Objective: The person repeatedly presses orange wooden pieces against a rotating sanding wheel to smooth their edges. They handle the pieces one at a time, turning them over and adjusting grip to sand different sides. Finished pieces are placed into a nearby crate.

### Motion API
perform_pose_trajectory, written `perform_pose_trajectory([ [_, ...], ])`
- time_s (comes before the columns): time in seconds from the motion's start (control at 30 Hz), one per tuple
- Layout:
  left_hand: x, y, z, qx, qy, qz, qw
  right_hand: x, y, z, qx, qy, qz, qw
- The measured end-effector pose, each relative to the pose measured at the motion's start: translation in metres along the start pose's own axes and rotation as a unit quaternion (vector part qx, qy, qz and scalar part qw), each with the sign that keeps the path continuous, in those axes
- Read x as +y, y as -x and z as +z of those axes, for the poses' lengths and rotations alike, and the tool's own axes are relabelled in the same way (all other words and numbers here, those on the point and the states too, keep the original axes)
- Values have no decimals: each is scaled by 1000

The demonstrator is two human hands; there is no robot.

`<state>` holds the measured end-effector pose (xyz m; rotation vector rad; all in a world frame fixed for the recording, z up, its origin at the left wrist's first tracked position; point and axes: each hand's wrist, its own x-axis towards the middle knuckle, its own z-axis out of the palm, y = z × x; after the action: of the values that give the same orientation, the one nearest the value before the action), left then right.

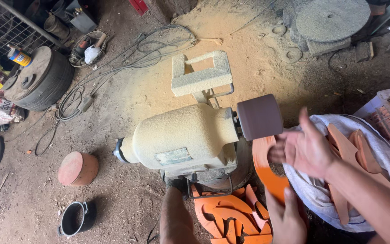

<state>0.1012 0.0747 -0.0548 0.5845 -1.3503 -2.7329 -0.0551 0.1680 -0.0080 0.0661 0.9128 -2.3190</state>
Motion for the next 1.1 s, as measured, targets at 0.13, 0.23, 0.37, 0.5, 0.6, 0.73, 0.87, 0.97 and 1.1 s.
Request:
perform_pose_trajectory([
  [0.13, 1, 14, 4, 103, 73, -106, 986, 13, 19, -4, 51, -21, 74, 996],
  [0.23, 29, -5, 5, 18, -11, -148, 989, 5, 7, -7, 77, -55, 26, 995],
  [0.37, 66, -46, 35, -20, -42, -182, 982, -25, -32, -4, 80, -27, -47, 995],
  [0.5, 85, -70, 53, -76, -41, -144, 986, -39, -42, 3, 103, -2, -105, 989],
  [0.6, 85, -80, 49, -103, -57, -124, 985, -43, -43, 5, 127, -1, -114, 985],
  [0.73, 73, -76, 35, -102, -121, -84, 984, -37, -38, 3, 122, 9, -104, 987],
  [0.87, 53, -56, 27, -122, -152, 20, 981, -23, -22, 3, 25, -30, -90, 995],
  [0.97, 39, -41, 24, -101, -63, -35, 992, -16, -14, 3, 62, -7, -33, 998],
  [1.1, 26, -17, 15, -52, -3, -108, 993, 1, -4, 1, 63, -14, 14, 998],
])
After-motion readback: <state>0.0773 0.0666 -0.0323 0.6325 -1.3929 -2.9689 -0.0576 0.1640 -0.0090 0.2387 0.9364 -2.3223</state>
